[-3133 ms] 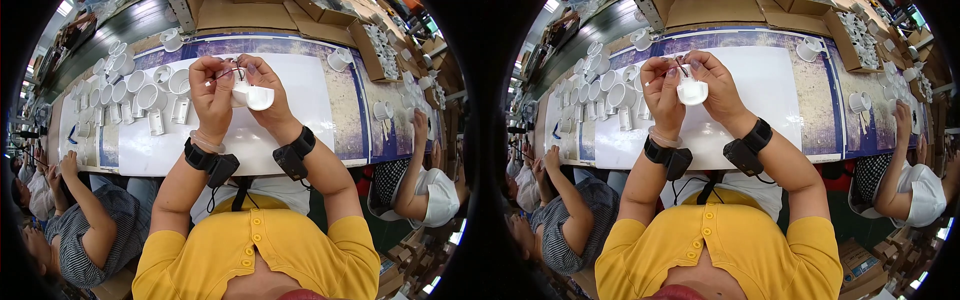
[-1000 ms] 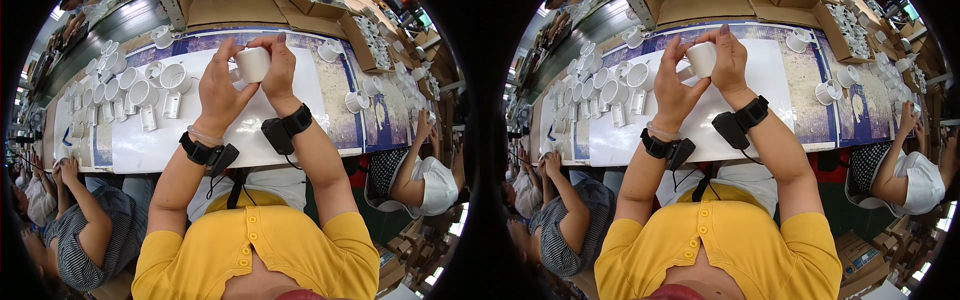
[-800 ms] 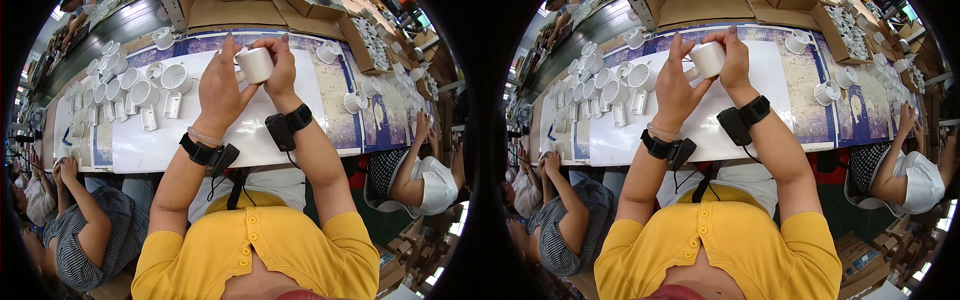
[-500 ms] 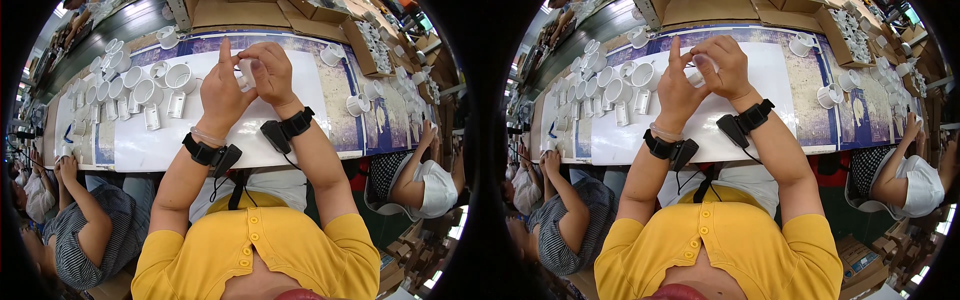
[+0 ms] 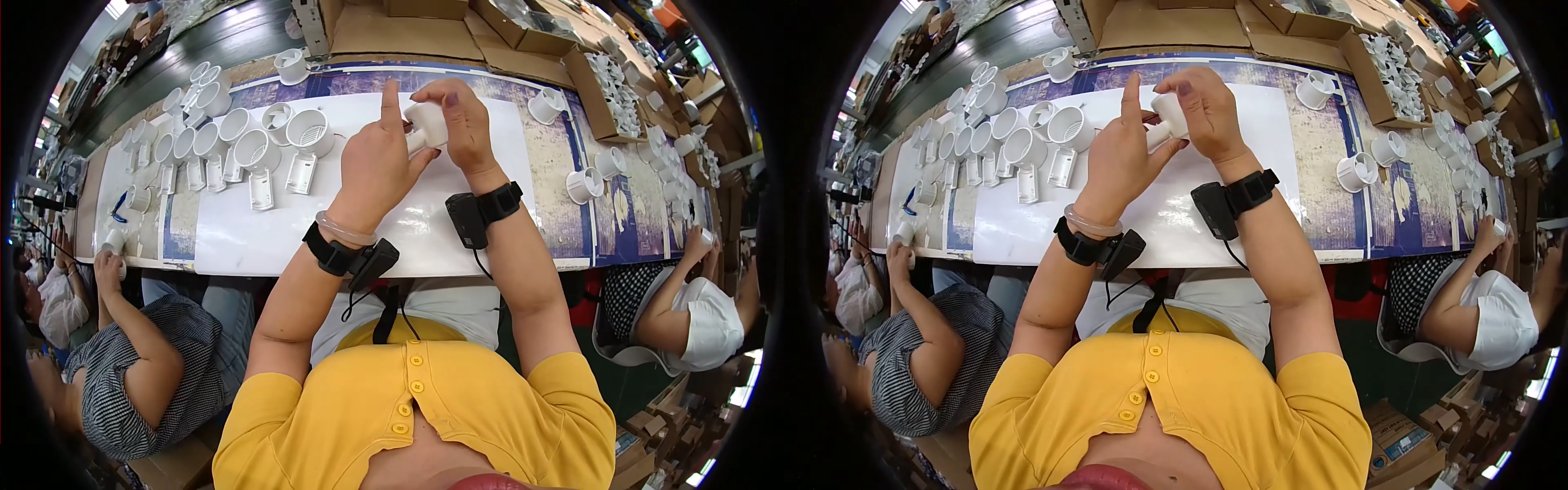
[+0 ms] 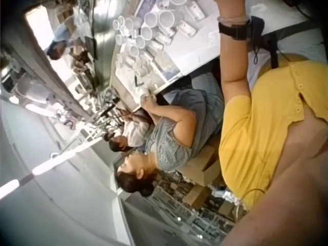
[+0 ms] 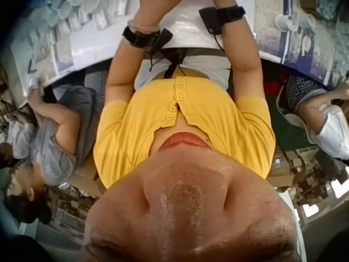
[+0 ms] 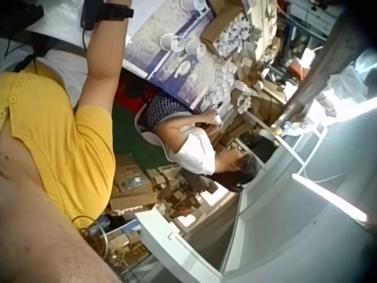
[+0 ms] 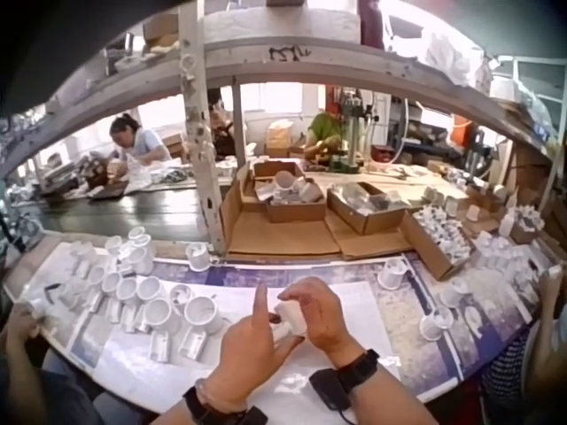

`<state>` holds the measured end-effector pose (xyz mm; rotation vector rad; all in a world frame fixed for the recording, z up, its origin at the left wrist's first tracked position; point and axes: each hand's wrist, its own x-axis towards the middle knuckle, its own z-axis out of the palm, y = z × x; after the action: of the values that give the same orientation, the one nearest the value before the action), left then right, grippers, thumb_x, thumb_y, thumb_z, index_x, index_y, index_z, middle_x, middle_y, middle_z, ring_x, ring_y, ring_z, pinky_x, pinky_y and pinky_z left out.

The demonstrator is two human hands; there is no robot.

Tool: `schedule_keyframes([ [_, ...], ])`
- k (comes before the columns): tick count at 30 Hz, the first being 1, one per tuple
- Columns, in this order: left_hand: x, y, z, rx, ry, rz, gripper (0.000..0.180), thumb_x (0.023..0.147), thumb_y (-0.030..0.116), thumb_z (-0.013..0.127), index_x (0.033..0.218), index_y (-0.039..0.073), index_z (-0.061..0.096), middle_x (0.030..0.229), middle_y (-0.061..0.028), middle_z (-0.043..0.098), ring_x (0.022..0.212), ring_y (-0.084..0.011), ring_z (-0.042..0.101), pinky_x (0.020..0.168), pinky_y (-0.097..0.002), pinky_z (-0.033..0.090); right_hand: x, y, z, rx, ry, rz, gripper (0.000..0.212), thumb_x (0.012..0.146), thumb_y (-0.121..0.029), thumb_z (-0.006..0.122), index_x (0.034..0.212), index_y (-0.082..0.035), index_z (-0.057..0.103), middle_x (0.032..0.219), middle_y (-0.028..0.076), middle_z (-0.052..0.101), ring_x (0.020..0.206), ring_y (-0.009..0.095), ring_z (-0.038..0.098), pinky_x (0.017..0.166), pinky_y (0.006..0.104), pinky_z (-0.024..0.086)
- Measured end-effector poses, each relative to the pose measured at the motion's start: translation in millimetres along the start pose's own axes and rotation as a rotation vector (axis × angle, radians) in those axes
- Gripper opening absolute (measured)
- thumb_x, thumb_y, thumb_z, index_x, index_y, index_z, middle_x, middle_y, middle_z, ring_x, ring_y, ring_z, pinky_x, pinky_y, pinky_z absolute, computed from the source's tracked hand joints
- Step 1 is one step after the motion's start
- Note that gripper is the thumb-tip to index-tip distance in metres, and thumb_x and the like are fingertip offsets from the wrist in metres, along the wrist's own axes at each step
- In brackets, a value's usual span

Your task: The person assembles a fan by threading wires through a white plastic housing, inserting the fan motor, and snapping a cover onto the housing. After completing the assembly, the person sets it aside and repeats the process with new components.

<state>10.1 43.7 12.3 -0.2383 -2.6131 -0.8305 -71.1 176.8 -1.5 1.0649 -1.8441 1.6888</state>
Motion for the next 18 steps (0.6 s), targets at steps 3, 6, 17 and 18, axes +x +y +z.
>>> schedule_keyframes([
  [3, 0.6, -2.5, -2.7, 0.019, 0.024, 0.008, 0.099, 0.070, 0.026, 0.077, 0.140, -0.006, 0.015, 0.088, -0.0143, 0.067, 0.078, -0.0312, 0.065, 0.064, -0.0382, 0.053, 4.4, 0.0, 3.6, -0.214, -0.047, -0.187, 0.026, 0.091, -0.027, 0.054, 0.088, -0.005, 0.067, 0.083, 0.008, 0.062, 0.078, 0.023, 0.058, 0.068, 0.0310, 0.048],
  [6, -0.8, -2.4, -5.5, 0.028, 0.038, -0.004, 0.097, 0.071, 0.024, 0.076, 0.140, -0.007, 0.016, 0.085, -0.0147, 0.067, 0.077, -0.0318, 0.065, 0.062, -0.0388, 0.052, 6.1, -5.2, 6.9, -0.304, -0.078, -0.258, 0.019, 0.086, -0.024, 0.060, 0.086, -0.006, 0.068, 0.080, 0.008, 0.061, 0.076, 0.024, 0.058, 0.066, 0.0314, 0.048],
  [17, -32.8, -4.1, -34.0, -0.083, 0.129, 0.008, 0.096, 0.071, 0.020, 0.079, 0.143, 0.003, 0.017, 0.095, -0.0152, 0.064, 0.083, -0.0320, 0.064, 0.069, -0.0382, 0.052, 5.0, -28.5, 9.5, -0.128, -0.090, -0.245, 0.034, 0.095, -0.032, 0.045, 0.102, -0.003, 0.062, 0.101, 0.012, 0.060, 0.094, 0.023, 0.056, 0.084, 0.0320, 0.044],
  [18, -41.6, -8.3, -46.0, -0.131, 0.189, 0.033, 0.096, 0.071, 0.020, 0.079, 0.143, 0.004, 0.017, 0.097, -0.0168, 0.063, 0.084, -0.0323, 0.064, 0.069, -0.0383, 0.052, 4.1, -26.6, 8.6, -0.136, -0.035, -0.199, 0.042, 0.097, -0.037, 0.038, 0.106, -0.002, 0.059, 0.106, 0.012, 0.060, 0.099, 0.022, 0.055, 0.088, 0.0321, 0.042],
])
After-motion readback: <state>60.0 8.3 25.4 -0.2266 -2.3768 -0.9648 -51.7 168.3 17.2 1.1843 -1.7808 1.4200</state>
